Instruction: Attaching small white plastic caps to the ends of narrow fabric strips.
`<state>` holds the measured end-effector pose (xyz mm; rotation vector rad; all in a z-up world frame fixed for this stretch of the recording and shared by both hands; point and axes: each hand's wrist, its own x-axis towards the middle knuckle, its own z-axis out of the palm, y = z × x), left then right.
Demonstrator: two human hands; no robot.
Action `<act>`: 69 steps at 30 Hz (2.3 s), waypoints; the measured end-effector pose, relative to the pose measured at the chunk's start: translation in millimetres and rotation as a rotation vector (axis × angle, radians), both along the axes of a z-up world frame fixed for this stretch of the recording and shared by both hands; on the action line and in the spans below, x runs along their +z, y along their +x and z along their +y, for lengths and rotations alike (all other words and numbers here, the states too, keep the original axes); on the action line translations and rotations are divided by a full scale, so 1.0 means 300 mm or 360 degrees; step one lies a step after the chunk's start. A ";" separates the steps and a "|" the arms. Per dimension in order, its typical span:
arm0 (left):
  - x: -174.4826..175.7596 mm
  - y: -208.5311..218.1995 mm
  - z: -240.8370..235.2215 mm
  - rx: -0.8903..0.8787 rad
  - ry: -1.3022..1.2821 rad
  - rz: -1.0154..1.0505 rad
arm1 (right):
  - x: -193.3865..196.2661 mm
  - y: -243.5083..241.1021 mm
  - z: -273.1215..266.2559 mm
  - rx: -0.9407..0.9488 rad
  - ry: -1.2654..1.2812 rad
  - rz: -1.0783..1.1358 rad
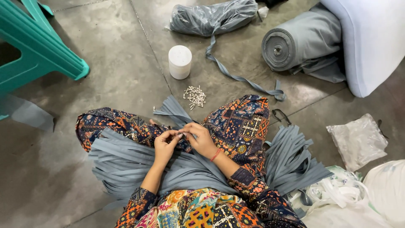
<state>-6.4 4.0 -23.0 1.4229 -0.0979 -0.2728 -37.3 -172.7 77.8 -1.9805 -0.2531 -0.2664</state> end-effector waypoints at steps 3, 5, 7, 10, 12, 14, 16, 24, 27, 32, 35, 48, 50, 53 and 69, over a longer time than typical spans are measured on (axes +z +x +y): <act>0.067 -0.003 -0.015 -0.0026 -0.0168 -0.0054 | -0.009 -0.002 0.002 -0.0037 -0.0034 -0.0084; 0.093 -0.004 -0.016 -0.0023 -0.0107 -0.0089 | -0.020 0.000 0.003 -0.0052 0.0026 -0.0005; 0.109 -0.006 -0.016 -0.0019 -0.0048 -0.0128 | -0.044 0.000 0.003 -0.0065 0.0084 0.0071; 0.098 -0.005 -0.013 -0.0017 0.0016 -0.0213 | -0.086 0.002 0.001 -0.0115 0.0107 0.0034; 0.060 -0.009 -0.006 -0.0001 0.0049 -0.0152 | -0.102 0.001 0.001 -0.0114 0.0259 0.0172; 0.003 -0.010 0.006 -0.0003 0.0061 -0.0138 | -0.103 0.002 0.002 -0.0135 0.0316 0.0206; -0.002 -0.008 0.009 -0.0002 0.0075 -0.0123 | -0.087 0.004 0.005 -0.0155 0.0374 0.0242; 0.040 0.014 0.015 -0.0224 -0.0206 0.0047 | 0.058 0.002 0.039 -0.0185 0.0206 -0.0058; -0.027 0.020 0.031 -0.0202 0.0007 -0.0051 | 0.008 0.006 0.053 -0.0090 0.0342 0.0066; -0.003 -0.002 0.020 -0.0125 0.0181 -0.0138 | -0.129 0.019 0.037 -0.0046 0.1132 0.0614; -0.017 -0.013 0.021 -0.0139 0.0212 -0.0191 | -0.140 0.014 0.043 0.0082 0.1142 0.0528; -0.041 0.026 0.016 -0.0091 -0.0611 0.0149 | 0.287 -0.182 -0.031 0.0121 -0.0062 0.0032; -0.031 0.028 0.024 -0.0056 -0.0611 0.0143 | 0.287 -0.189 -0.047 0.0113 -0.0235 -0.0070; -0.027 0.045 0.026 -0.0007 -0.0614 0.0149 | 0.296 -0.183 -0.064 0.0100 -0.0497 -0.0244; -0.014 0.022 0.023 -0.0012 -0.0763 0.0110 | -0.195 0.028 0.031 0.0185 0.0970 0.0707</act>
